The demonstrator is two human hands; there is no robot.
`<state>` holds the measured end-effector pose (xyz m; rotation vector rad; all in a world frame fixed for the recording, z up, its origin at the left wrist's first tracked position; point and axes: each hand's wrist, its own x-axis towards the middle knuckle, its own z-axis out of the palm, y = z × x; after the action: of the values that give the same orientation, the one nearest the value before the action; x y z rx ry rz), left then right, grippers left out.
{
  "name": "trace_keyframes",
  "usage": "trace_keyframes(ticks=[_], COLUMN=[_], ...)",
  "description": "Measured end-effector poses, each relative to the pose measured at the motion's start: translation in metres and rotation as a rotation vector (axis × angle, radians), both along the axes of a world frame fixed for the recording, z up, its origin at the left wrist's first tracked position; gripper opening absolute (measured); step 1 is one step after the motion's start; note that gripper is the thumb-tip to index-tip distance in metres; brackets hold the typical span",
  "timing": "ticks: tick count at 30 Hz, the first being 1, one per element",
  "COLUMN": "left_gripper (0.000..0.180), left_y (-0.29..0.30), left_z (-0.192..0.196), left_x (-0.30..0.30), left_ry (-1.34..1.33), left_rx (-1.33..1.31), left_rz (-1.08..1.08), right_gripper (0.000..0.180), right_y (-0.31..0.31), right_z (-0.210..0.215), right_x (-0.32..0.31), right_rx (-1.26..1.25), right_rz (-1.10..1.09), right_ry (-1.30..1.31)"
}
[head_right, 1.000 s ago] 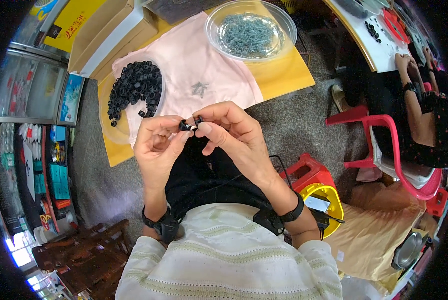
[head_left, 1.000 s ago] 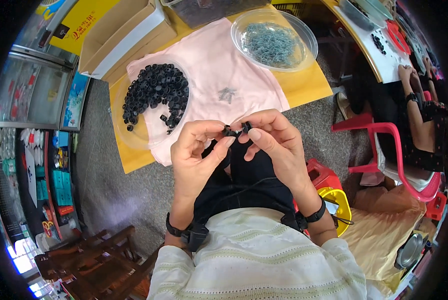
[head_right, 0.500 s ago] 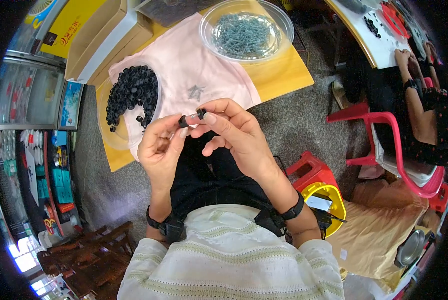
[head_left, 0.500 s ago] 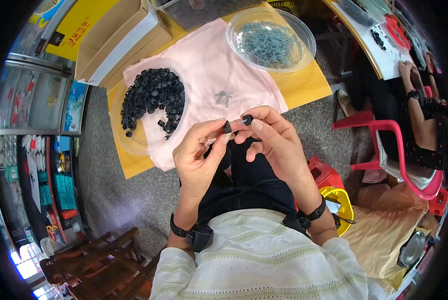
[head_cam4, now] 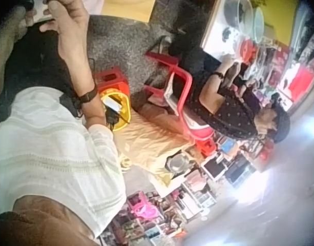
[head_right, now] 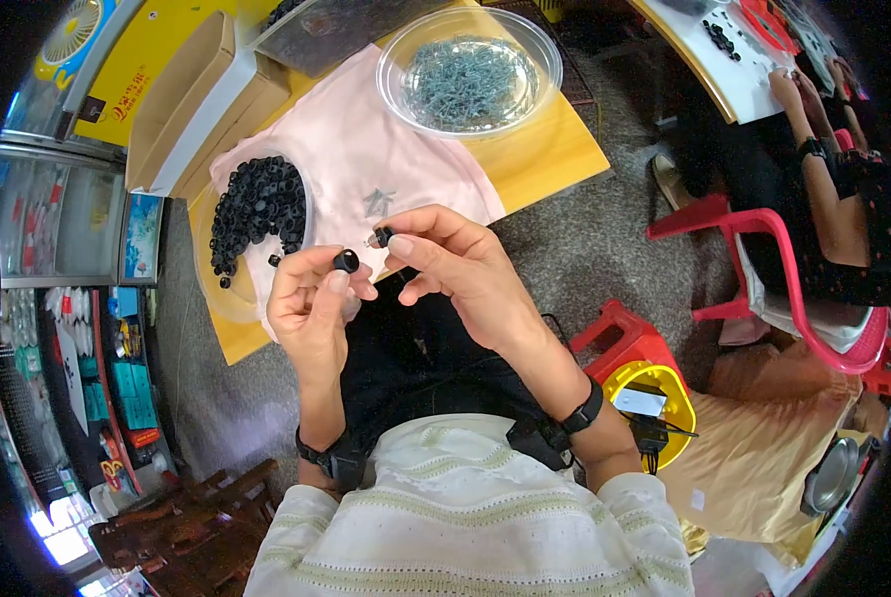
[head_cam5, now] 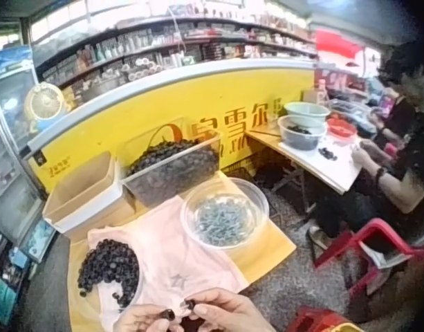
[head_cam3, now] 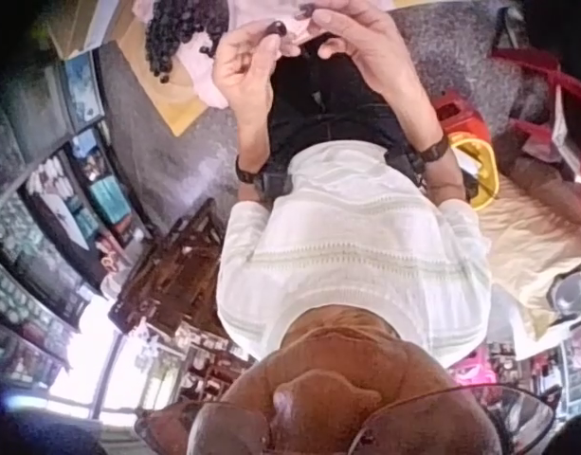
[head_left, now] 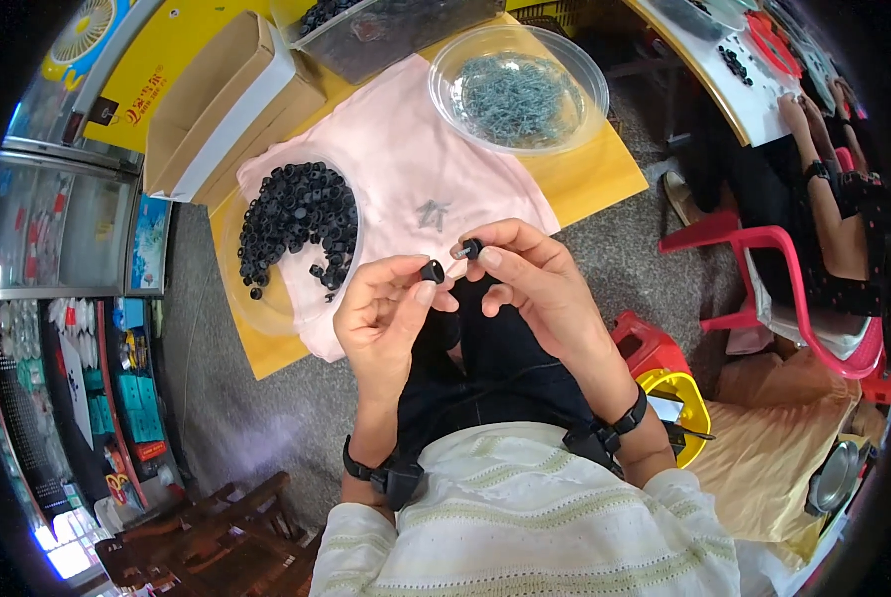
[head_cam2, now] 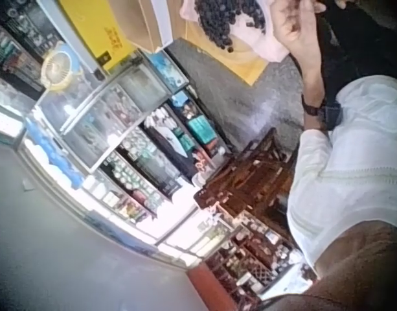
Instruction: Assemble small black plastic components by inserting metal pins into them.
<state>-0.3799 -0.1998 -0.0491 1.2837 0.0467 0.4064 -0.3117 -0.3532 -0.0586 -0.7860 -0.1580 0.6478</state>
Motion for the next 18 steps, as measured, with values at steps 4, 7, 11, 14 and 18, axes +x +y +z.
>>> trace_keyframes(ticks=[4,7,11,14,18], left_gripper=[0.019,0.020,0.020,0.021,0.023], left_y=[-0.003,-0.004,-0.004,-0.004,-0.003], left_z=[0.005,0.007,0.007,0.004,0.003], left_x=[0.002,0.001,0.001,0.001,0.000], left_ry=[-0.022,0.022,0.030,0.035,0.073], left_rx=[-0.038,-0.001,0.005,-0.067,-0.216], left_rz=[-0.055,-0.061,-0.064,-0.075,-0.074], right_gripper=[0.024,0.025,0.024,0.023,0.021], right_y=[0.001,0.000,-0.001,0.000,0.001], right_z=[-0.001,-0.002,-0.002,0.007,0.023], right_x=[0.000,-0.001,-0.001,-0.004,-0.009], right_rx=[0.027,0.051,0.029,-0.093,-0.210], right_rz=[0.030,0.054,0.058,-0.022,-0.084], right_ry=[0.047,0.087,0.072,-0.089,-0.232])
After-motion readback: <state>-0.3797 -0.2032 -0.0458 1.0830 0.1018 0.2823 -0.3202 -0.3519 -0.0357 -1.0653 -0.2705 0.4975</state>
